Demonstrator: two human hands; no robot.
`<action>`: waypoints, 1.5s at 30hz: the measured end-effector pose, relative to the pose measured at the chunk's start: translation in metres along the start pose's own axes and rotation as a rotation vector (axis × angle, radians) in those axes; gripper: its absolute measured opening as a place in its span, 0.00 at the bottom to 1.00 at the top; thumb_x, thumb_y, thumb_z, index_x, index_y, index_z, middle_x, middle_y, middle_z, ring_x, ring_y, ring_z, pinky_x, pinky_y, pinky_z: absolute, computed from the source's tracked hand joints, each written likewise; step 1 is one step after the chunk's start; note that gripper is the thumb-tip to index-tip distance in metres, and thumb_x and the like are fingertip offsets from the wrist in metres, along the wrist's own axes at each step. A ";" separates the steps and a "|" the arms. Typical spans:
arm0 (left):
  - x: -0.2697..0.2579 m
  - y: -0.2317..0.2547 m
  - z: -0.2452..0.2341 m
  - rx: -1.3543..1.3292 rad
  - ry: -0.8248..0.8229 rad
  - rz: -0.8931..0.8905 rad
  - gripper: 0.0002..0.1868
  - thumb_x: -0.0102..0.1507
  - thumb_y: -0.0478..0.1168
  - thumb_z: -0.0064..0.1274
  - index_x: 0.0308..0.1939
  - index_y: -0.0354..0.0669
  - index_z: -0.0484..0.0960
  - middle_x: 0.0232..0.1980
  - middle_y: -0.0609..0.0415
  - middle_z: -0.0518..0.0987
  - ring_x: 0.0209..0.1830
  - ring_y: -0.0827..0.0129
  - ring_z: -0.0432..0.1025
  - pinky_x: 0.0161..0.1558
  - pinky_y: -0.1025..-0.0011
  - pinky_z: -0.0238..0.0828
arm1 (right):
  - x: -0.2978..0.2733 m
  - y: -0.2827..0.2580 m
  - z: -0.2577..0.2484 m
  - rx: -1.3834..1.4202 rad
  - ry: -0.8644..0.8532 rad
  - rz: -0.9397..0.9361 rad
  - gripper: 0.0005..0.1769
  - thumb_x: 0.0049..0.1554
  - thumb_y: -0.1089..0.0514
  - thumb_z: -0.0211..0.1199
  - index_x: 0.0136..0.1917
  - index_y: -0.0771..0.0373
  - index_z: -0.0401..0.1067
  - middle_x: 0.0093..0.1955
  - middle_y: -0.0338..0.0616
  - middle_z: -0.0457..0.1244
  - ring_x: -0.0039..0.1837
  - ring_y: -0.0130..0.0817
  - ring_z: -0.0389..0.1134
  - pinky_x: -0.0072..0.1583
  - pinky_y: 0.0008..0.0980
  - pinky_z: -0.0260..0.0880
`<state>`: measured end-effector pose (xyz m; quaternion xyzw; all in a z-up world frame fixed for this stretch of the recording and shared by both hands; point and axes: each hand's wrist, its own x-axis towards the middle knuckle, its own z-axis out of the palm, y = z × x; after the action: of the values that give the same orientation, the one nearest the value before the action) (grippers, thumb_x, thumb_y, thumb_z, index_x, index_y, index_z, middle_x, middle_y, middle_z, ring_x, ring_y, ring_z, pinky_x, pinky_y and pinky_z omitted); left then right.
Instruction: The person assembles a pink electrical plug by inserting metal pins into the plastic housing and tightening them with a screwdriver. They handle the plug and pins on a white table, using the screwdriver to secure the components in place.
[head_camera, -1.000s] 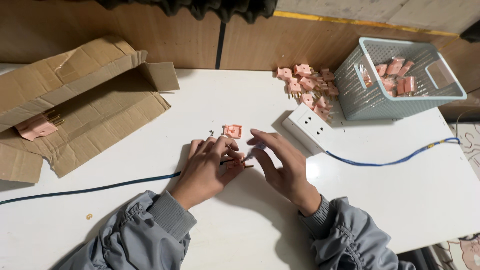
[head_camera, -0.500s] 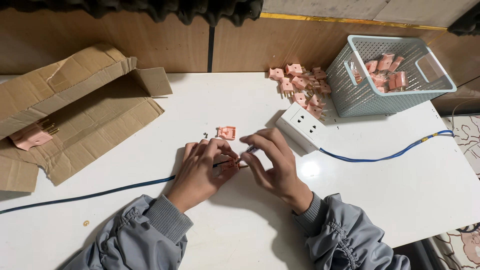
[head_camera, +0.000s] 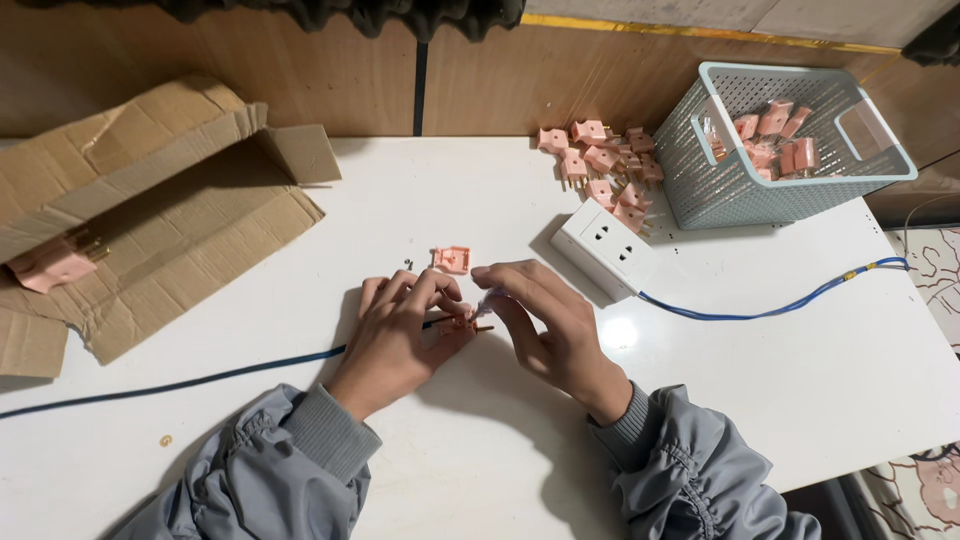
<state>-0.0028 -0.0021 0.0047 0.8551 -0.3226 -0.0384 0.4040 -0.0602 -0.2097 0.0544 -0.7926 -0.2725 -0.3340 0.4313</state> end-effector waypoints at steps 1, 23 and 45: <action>0.001 -0.002 0.001 0.008 0.001 0.017 0.21 0.67 0.55 0.70 0.56 0.63 0.76 0.46 0.67 0.94 0.60 0.67 0.78 0.72 0.55 0.58 | -0.003 0.006 0.000 -0.052 0.009 0.003 0.16 0.65 0.74 0.68 0.66 0.70 0.82 0.48 0.50 0.72 0.48 0.49 0.75 0.52 0.43 0.79; 0.000 -0.008 0.006 0.015 0.031 0.075 0.25 0.63 0.52 0.73 0.59 0.62 0.76 0.49 0.66 0.90 0.57 0.68 0.78 0.73 0.57 0.59 | -0.017 0.019 -0.009 -0.074 -0.033 0.002 0.31 0.63 0.74 0.69 0.80 0.70 0.74 0.53 0.51 0.76 0.51 0.49 0.77 0.55 0.45 0.78; 0.003 -0.048 -0.022 0.268 0.412 0.173 0.18 0.68 0.51 0.69 0.59 0.54 0.83 0.59 0.63 0.89 0.53 0.60 0.80 0.65 0.50 0.67 | -0.031 0.063 -0.016 -0.584 -0.233 0.495 0.15 0.71 0.57 0.67 0.69 0.60 0.73 0.52 0.56 0.67 0.51 0.61 0.76 0.52 0.58 0.78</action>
<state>0.0315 0.0328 -0.0145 0.8599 -0.3079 0.2143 0.3462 -0.0394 -0.2586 0.0057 -0.9561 -0.0139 -0.1914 0.2213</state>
